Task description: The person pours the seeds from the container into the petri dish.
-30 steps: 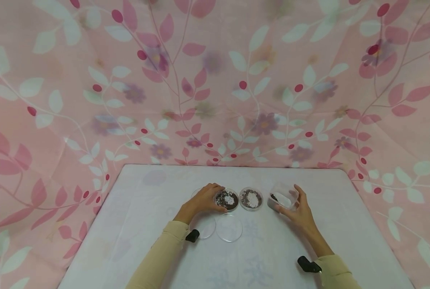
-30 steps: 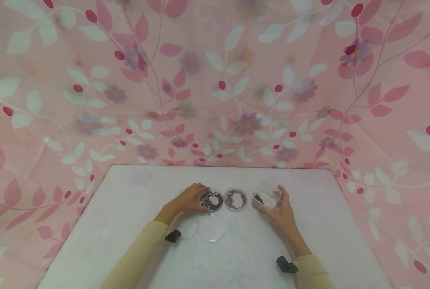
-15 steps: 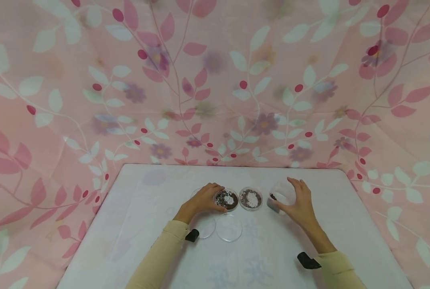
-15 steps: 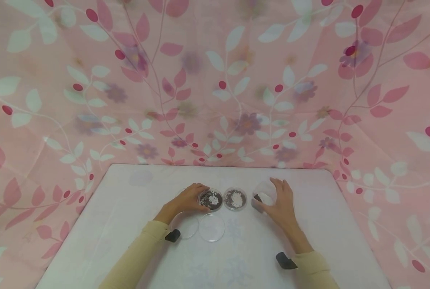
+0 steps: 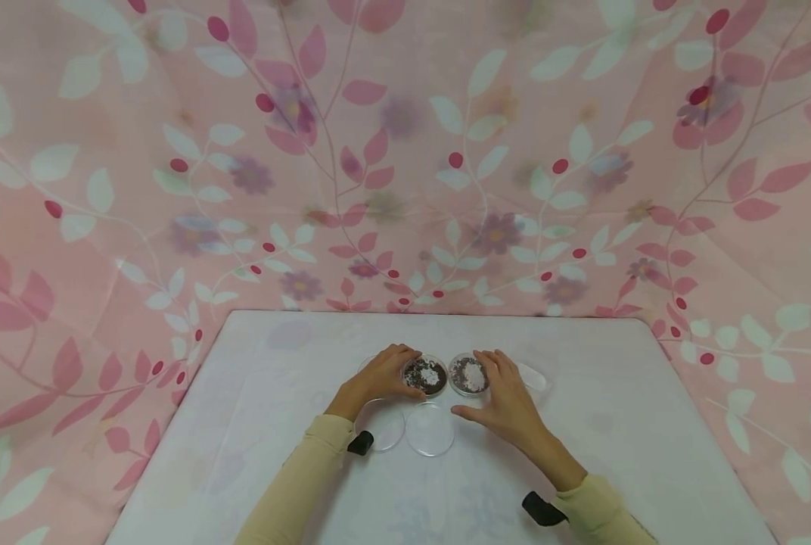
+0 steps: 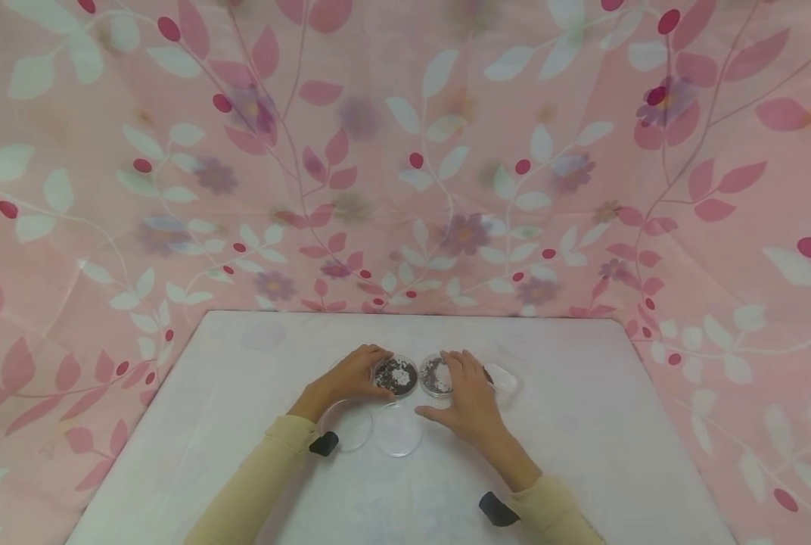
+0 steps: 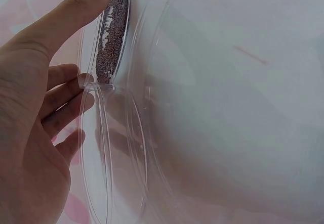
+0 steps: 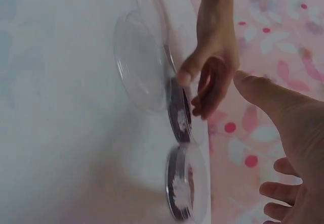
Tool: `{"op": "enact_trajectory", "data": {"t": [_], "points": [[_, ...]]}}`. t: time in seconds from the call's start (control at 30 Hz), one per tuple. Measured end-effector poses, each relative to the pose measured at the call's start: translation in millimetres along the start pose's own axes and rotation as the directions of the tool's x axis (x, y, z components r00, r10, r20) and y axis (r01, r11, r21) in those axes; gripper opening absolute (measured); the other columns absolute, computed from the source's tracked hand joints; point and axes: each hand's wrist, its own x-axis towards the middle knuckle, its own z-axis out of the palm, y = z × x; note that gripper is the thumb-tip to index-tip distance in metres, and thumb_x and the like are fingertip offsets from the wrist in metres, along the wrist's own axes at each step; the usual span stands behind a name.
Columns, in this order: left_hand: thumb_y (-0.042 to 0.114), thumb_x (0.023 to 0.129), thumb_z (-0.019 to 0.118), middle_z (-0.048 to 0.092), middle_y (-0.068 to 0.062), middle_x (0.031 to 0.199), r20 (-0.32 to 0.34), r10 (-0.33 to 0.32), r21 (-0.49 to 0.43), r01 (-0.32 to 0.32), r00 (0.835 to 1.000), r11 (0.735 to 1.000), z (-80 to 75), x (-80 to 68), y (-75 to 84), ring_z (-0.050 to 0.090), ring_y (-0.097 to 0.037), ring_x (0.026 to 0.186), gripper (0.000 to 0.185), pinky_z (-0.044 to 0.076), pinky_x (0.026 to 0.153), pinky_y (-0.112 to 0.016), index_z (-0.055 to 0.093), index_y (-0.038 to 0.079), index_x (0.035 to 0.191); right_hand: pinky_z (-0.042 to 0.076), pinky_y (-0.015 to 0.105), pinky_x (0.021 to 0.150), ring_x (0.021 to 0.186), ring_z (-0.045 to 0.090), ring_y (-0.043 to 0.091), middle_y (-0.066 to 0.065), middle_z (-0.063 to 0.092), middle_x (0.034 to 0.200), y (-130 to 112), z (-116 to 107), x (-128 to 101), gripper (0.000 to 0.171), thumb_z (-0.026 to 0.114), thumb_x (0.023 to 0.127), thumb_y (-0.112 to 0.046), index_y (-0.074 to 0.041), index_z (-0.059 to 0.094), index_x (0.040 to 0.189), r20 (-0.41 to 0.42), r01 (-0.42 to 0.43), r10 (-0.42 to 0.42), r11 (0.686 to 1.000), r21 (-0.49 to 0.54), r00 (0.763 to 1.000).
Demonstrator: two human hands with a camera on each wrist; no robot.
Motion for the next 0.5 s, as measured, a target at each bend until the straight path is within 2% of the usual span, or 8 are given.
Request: {"op": "enact_trajectory", "data": {"t": [0.2,0.3,0.5], "points": [[0.059,0.071,0.080,0.056,-0.005,0.138,-0.006,0.013,-0.003,-0.013,1.000,1.000,-1.4,-0.7,0.1,0.051,-0.024,0.128,0.089,0.042,0.110,-0.046,0.053,0.013,0.141,0.050,0.050,0.100,0.128,0.050,0.035,0.017,0.051,0.138,-23,25,-9,0.102,0.088,0.062,-0.054,-0.004,0.048,0.140,0.108,0.050,-0.048,0.999,-0.016,0.993],[0.061,0.071,0.080,0.056,-0.004,0.137,-0.012,0.013,-0.001,-0.013,1.000,1.000,-0.7,-0.4,-1.0,0.051,-0.024,0.128,0.089,0.043,0.109,-0.045,0.052,0.014,0.142,0.051,0.050,0.097,0.128,0.050,0.034,0.016,0.051,0.138,-29,35,-15,0.100,0.087,0.063,-0.054,-0.005,0.048,0.141,0.166,0.023,-0.022,1.000,-0.003,0.986],[0.062,0.070,0.079,0.056,-0.003,0.137,-0.025,0.012,0.018,-0.011,1.000,1.000,1.1,1.2,-3.7,0.051,-0.023,0.127,0.089,0.044,0.108,-0.045,0.053,0.015,0.141,0.052,0.049,0.094,0.128,0.051,0.031,0.010,0.053,0.137,-31,54,-26,0.100,0.084,0.065,-0.058,-0.008,0.047,0.143,0.228,-0.009,0.005,1.000,0.018,0.974]]}}
